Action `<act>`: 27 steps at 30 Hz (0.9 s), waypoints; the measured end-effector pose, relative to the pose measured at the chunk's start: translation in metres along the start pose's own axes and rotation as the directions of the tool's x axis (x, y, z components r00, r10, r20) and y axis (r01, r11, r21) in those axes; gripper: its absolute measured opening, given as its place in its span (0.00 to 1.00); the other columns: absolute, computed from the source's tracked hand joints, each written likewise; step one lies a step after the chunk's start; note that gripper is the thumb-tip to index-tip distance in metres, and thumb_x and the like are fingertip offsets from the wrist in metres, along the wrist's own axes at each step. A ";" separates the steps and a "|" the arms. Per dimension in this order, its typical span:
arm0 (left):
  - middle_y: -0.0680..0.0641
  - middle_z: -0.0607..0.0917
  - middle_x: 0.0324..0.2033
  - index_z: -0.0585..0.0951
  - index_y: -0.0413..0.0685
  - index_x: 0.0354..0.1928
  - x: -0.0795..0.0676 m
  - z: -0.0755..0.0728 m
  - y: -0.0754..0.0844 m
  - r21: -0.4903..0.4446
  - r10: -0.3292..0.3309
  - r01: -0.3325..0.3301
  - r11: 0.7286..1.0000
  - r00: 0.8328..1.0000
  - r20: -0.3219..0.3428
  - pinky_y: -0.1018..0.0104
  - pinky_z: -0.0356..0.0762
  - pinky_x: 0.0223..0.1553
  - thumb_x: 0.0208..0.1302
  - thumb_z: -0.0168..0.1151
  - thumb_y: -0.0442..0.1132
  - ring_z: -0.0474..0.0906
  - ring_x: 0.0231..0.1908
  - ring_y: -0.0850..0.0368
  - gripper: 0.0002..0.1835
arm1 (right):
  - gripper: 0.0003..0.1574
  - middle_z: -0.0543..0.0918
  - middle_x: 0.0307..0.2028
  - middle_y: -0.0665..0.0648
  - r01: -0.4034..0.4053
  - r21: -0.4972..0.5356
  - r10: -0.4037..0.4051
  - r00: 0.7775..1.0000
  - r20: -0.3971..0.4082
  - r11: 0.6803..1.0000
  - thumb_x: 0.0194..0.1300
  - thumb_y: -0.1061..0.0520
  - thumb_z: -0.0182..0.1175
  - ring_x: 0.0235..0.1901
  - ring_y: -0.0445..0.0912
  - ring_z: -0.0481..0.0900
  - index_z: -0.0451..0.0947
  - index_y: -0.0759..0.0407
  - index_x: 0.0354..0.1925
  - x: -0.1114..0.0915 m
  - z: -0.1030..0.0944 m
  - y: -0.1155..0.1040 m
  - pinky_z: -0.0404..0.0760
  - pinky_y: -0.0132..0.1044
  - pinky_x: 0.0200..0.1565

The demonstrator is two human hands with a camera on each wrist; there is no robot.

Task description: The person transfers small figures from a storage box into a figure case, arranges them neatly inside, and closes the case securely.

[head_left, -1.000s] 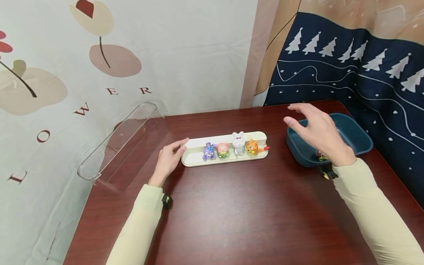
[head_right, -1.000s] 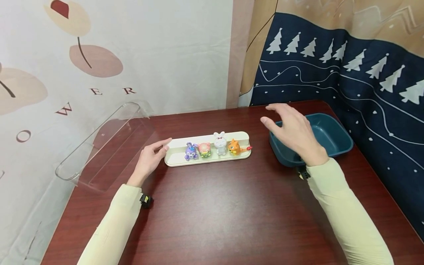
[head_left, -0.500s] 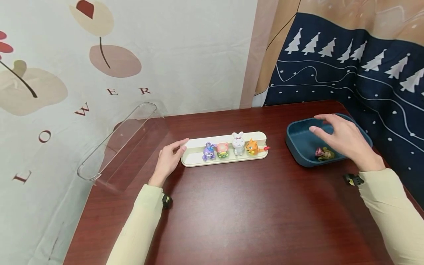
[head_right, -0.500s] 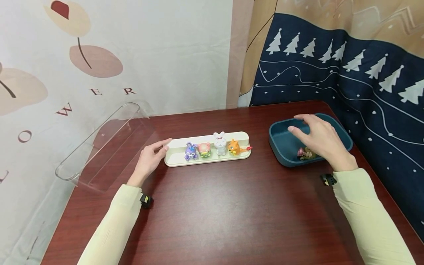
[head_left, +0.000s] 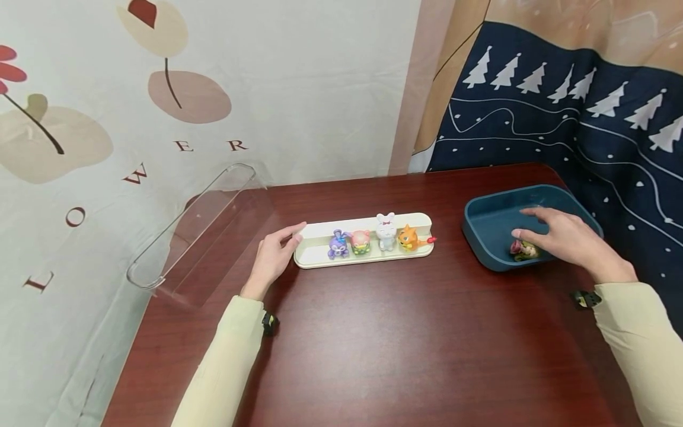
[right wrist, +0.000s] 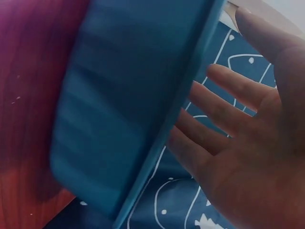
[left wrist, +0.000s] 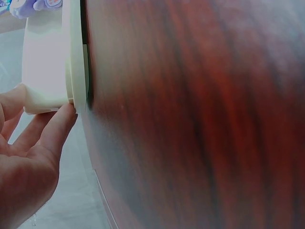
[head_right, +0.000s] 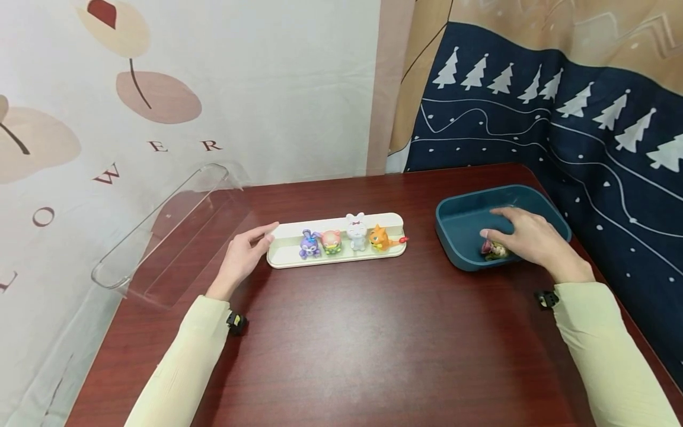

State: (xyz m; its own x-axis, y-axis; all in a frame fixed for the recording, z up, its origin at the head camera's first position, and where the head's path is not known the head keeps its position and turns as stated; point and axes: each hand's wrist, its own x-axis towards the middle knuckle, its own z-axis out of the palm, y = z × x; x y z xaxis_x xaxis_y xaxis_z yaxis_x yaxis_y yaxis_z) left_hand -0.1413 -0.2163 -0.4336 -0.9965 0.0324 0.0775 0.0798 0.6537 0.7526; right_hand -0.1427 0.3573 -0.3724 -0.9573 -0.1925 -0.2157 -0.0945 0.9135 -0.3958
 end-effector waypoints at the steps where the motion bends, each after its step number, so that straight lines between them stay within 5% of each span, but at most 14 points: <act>1: 0.45 0.83 0.63 0.82 0.53 0.67 0.000 0.000 0.000 0.000 0.000 0.000 1.000 1.000 0.001 0.48 0.75 0.63 0.78 0.59 0.40 0.81 0.61 0.46 0.19 | 0.54 0.59 0.72 0.82 0.000 -0.001 0.000 1.000 0.003 1.000 0.72 0.29 0.58 0.68 0.77 0.59 0.62 0.68 0.75 0.000 0.001 0.001 0.60 0.77 0.62; 12: 0.45 0.82 0.63 0.82 0.54 0.67 0.000 0.000 0.001 0.000 -0.019 0.019 1.000 1.000 0.003 0.48 0.73 0.64 0.78 0.59 0.40 0.80 0.62 0.47 0.19 | 0.51 0.70 0.64 0.81 0.011 -0.045 -0.007 0.997 0.082 0.999 0.71 0.33 0.62 0.60 0.73 0.69 0.68 0.72 0.70 0.000 0.007 0.006 0.71 0.74 0.55; 18: 0.46 0.82 0.63 0.82 0.54 0.67 0.000 0.000 0.001 -0.004 -0.017 0.017 1.000 1.000 0.006 0.48 0.73 0.64 0.78 0.59 0.40 0.80 0.62 0.47 0.19 | 0.42 0.81 0.55 0.73 0.047 -0.069 -0.037 0.990 0.132 0.997 0.71 0.35 0.64 0.53 0.65 0.75 0.78 0.71 0.61 0.003 0.008 0.007 0.78 0.63 0.49; 27: 0.45 0.82 0.63 0.82 0.55 0.67 0.000 0.000 0.001 -0.005 -0.023 0.023 1.000 1.000 0.006 0.49 0.74 0.63 0.78 0.59 0.40 0.80 0.61 0.47 0.19 | 0.34 0.84 0.49 0.68 0.085 -0.106 -0.062 0.976 0.210 0.991 0.70 0.44 0.68 0.46 0.58 0.77 0.80 0.73 0.56 0.012 0.007 0.008 0.77 0.61 0.49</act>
State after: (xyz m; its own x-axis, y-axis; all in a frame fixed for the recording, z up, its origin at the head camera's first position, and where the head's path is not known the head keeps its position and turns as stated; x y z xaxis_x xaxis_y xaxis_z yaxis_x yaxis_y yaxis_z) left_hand -0.1414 -0.2157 -0.4325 -0.9982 0.0219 0.0567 0.0573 0.6505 0.7573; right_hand -0.1529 0.3601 -0.3842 -0.8707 -0.3195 -0.3738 -0.2044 0.9265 -0.3158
